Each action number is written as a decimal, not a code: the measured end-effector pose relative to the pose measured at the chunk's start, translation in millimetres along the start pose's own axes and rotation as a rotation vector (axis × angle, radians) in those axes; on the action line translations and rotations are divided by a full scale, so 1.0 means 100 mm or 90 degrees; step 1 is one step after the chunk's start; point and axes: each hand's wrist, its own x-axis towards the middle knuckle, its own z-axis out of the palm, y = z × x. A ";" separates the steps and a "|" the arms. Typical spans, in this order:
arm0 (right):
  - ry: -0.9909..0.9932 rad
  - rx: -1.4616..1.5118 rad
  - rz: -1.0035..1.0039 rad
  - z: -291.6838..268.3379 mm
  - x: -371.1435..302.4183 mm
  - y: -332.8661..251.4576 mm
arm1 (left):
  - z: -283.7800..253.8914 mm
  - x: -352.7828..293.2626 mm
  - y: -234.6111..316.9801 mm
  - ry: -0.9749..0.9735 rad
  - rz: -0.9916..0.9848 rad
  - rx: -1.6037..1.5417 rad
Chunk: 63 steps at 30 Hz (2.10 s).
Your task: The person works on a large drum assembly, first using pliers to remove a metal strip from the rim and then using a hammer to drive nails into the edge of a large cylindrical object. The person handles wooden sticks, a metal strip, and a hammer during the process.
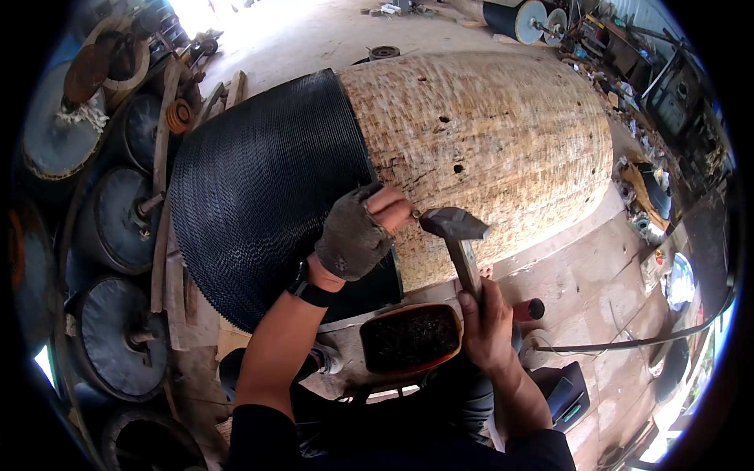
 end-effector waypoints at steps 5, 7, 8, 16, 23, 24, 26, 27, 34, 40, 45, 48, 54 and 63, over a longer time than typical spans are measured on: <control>0.033 -0.054 -0.047 -0.14 0.06 -0.11 | 0.17 -0.16 -0.07 0.053 0.097 0.071; 0.019 -0.121 -0.042 -0.14 0.07 -0.08 | 0.18 -0.15 -0.08 0.062 0.090 0.061; -0.019 -0.127 0.002 -0.14 0.12 -0.07 | 0.17 -0.14 -0.10 0.070 0.086 0.060; -0.037 -0.177 0.074 -0.10 0.03 -0.11 | 0.20 -0.15 -0.03 0.070 0.117 0.116; 0.194 0.042 -0.161 -0.30 -0.03 -0.30 | 0.24 -0.22 -0.10 0.160 0.154 0.086; 0.145 -0.004 -0.082 -0.20 0.00 -0.22 | 0.22 -0.21 -0.08 0.130 0.146 0.089; 0.027 -0.115 0.064 0.05 0.06 -0.08 | 0.15 -0.18 -0.07 0.075 0.131 0.101; 0.007 -0.113 0.079 -0.04 0.03 -0.09 | 0.14 -0.17 -0.07 0.082 0.134 0.103; 0.223 0.049 -0.098 -0.16 -0.05 -0.08 | 0.15 -0.16 0.02 0.071 0.109 0.121; 0.097 0.105 0.044 -0.25 -0.11 -0.16 | 0.18 -0.27 -0.06 0.075 0.114 0.132; 0.033 -0.105 0.029 0.10 0.02 -0.04 | 0.15 -0.20 -0.03 0.099 0.138 0.131; 0.034 0.104 0.173 -0.17 -0.06 -0.16 | 0.16 -0.24 -0.09 0.133 0.155 0.136; -0.015 -0.193 0.071 0.05 0.04 -0.06 | 0.20 -0.24 -0.08 0.098 0.125 0.121; 0.073 -0.018 0.055 0.04 -0.03 0.11 | 0.22 -0.23 -0.09 0.080 0.124 0.137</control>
